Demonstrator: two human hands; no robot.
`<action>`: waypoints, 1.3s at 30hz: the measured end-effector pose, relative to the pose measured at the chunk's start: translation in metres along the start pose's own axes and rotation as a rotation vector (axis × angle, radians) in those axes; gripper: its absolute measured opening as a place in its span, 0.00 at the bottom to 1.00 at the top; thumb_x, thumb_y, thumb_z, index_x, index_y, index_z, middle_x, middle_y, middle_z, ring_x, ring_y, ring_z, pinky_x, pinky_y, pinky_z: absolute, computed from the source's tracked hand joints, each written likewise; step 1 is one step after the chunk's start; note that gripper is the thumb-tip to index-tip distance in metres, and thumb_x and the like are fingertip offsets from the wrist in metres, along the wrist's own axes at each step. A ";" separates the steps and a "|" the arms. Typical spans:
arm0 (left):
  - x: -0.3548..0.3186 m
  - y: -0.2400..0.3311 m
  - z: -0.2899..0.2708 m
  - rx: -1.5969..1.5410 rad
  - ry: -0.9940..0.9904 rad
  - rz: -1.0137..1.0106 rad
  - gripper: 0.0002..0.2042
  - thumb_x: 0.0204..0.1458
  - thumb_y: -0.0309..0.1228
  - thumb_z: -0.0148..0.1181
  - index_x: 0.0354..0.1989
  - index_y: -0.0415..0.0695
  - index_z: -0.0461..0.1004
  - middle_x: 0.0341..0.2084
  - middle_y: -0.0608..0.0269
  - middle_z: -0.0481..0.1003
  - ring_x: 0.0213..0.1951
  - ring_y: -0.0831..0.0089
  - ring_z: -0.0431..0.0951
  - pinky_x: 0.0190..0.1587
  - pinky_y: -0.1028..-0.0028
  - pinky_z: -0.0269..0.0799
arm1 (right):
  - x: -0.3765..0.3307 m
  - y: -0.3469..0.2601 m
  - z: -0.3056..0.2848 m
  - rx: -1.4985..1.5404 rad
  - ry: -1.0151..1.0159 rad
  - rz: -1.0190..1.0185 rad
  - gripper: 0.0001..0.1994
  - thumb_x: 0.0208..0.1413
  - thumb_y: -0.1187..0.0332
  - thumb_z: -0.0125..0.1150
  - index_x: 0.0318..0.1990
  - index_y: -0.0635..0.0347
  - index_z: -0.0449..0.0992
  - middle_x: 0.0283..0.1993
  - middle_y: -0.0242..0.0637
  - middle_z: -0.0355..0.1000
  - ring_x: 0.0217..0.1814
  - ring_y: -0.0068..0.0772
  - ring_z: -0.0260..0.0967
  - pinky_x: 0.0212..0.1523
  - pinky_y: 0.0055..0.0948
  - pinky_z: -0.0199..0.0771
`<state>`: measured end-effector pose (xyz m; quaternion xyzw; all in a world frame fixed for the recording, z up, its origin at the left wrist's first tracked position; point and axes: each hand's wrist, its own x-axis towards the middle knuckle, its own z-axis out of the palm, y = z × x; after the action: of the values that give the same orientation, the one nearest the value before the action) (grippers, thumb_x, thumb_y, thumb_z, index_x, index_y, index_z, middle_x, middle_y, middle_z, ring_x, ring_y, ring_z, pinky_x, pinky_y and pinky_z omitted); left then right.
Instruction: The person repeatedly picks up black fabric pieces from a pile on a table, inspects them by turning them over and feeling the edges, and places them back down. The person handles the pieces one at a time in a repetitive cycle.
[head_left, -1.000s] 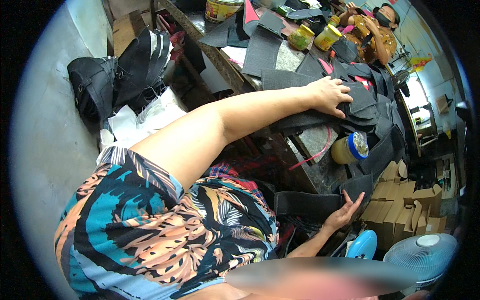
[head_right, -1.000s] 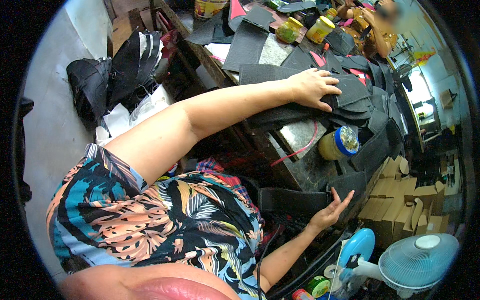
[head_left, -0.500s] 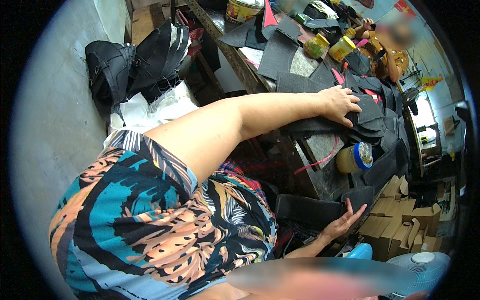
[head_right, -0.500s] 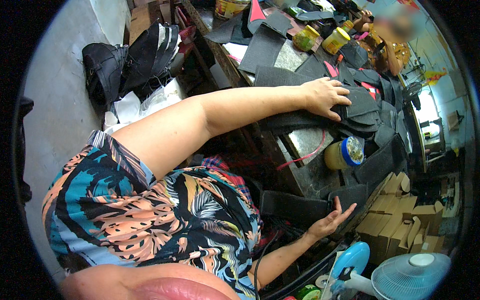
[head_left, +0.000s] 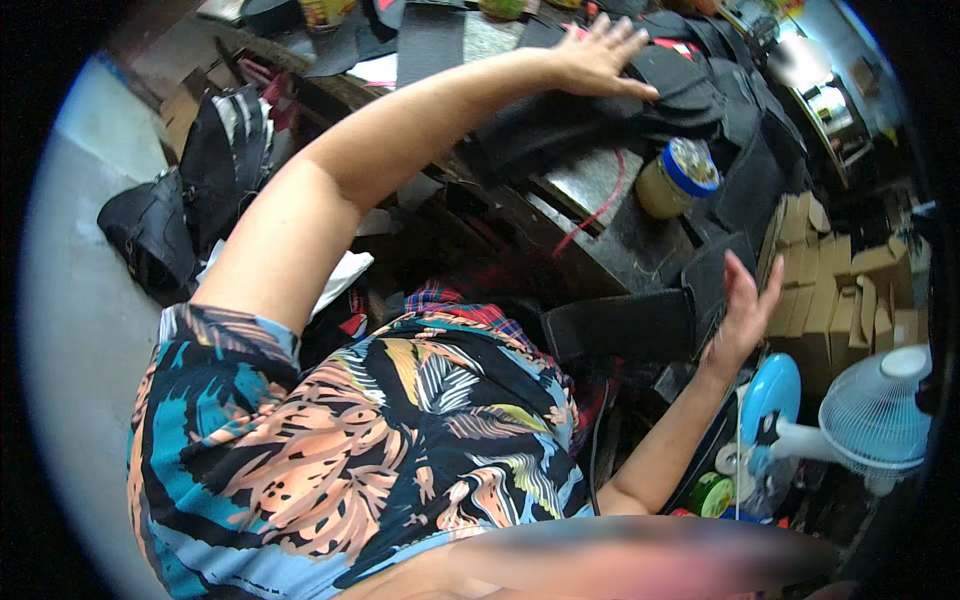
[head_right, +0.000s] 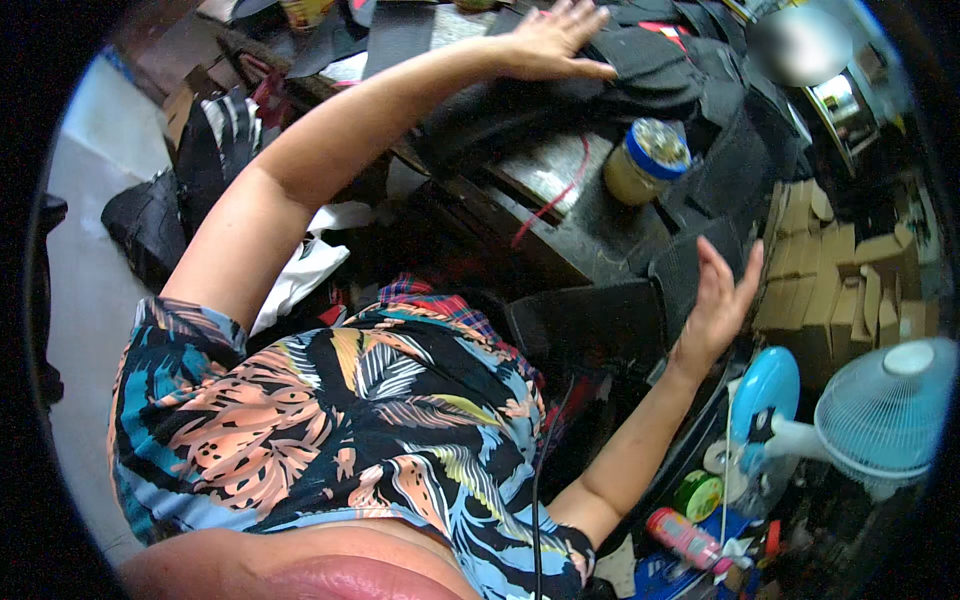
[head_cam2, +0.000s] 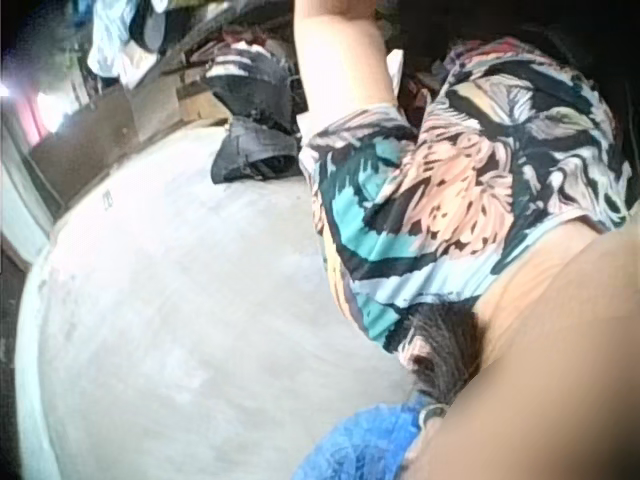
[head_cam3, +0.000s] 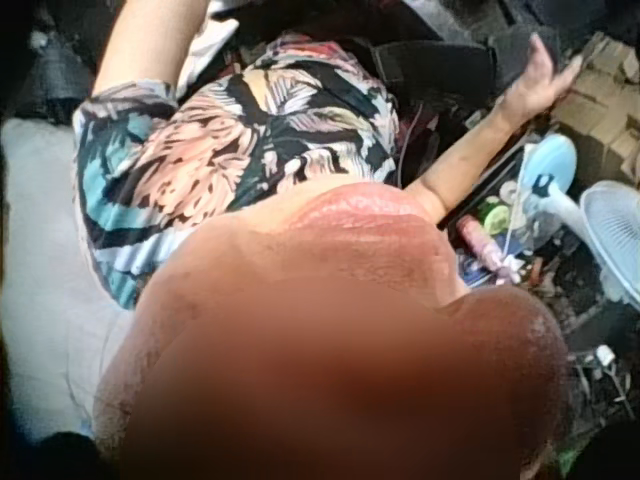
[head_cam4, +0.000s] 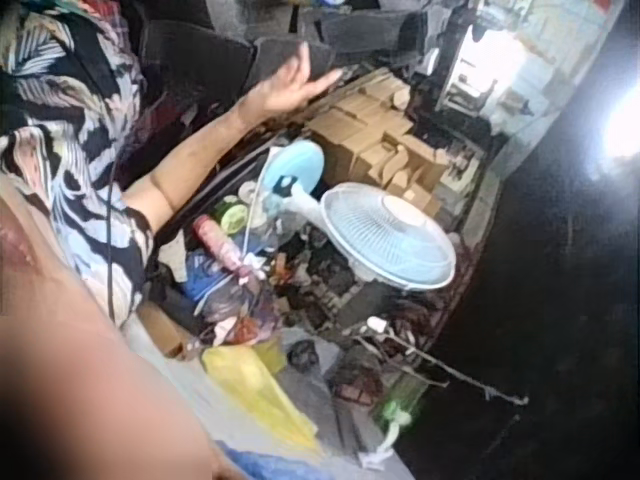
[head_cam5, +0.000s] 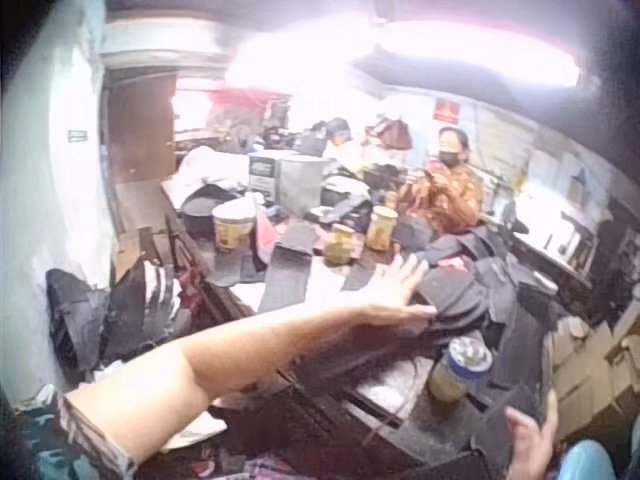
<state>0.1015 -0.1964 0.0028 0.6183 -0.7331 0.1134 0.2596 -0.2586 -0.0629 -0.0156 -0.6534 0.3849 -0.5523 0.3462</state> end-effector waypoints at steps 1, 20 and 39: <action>0.003 0.006 -0.007 0.146 0.472 0.177 0.39 0.51 0.58 0.54 0.66 0.45 0.59 0.58 0.44 0.64 0.61 0.48 0.62 0.62 0.51 0.56 | 0.009 0.000 0.003 -0.082 -0.023 0.010 0.39 0.63 0.64 0.61 0.75 0.61 0.44 0.55 0.48 0.74 0.61 0.34 0.70 0.65 0.35 0.64; -0.049 0.111 0.006 -1.019 0.063 -0.048 0.34 0.59 0.54 0.56 0.62 0.34 0.65 0.53 0.37 0.72 0.55 0.47 0.75 0.58 0.59 0.71 | 0.066 0.013 0.054 -0.441 -0.373 -0.030 0.43 0.52 0.64 0.72 0.73 0.54 0.52 0.59 0.50 0.71 0.59 0.41 0.72 0.58 0.37 0.71; -0.036 0.114 0.003 -0.598 0.017 0.291 0.38 0.58 0.57 0.53 0.68 0.41 0.59 0.62 0.30 0.61 0.67 0.38 0.57 0.68 0.57 0.56 | 0.080 -0.063 0.036 -1.066 -0.491 -0.219 0.19 0.47 0.52 0.72 0.39 0.58 0.82 0.54 0.45 0.73 0.58 0.50 0.68 0.58 0.44 0.67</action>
<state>-0.0054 -0.1433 -0.0004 0.4026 -0.8122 -0.0659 0.4170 -0.2084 -0.1034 0.0712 -0.8815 0.4482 -0.1482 -0.0097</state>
